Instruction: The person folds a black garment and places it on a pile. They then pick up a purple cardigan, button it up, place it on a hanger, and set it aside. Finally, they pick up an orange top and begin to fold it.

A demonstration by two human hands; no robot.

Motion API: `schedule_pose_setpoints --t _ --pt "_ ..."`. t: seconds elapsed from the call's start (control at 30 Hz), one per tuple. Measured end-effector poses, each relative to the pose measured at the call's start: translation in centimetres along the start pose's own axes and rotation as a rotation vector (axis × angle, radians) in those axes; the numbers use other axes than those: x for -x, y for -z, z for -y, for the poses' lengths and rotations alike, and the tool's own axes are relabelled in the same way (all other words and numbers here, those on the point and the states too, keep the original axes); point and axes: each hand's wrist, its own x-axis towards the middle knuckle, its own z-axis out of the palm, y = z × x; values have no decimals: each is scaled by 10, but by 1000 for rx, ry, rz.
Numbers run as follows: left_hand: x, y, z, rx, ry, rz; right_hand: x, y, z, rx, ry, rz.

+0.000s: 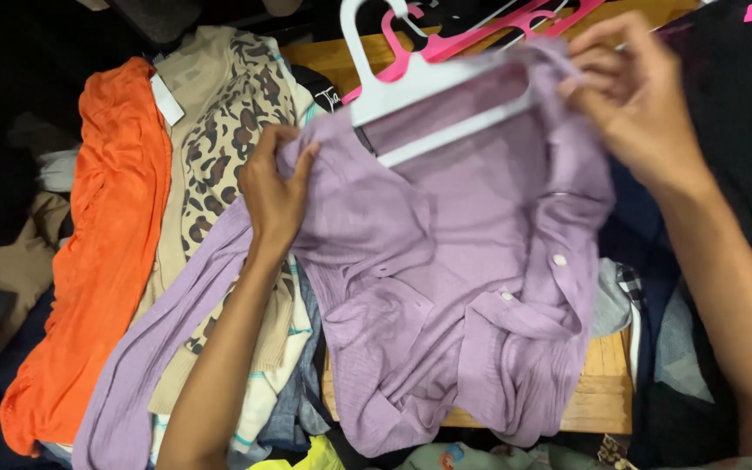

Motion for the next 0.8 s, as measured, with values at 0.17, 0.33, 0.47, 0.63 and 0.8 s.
schedule_pose_setpoints --t 0.17,0.33,0.47,0.63,0.8 --pt "15 -18 -10 -219 -95 -17 2 -20 -26 351 164 344" --pt "49 -43 -52 -398 -396 56 15 -50 -37 571 112 372" --pt "85 -73 -50 -133 -377 442 30 -71 -44 755 78 530" --pt "102 -95 -28 -224 -364 611 35 -72 -84 1033 11 507" --pt "90 -74 -43 151 -74 483 31 -74 -68 336 14 132"
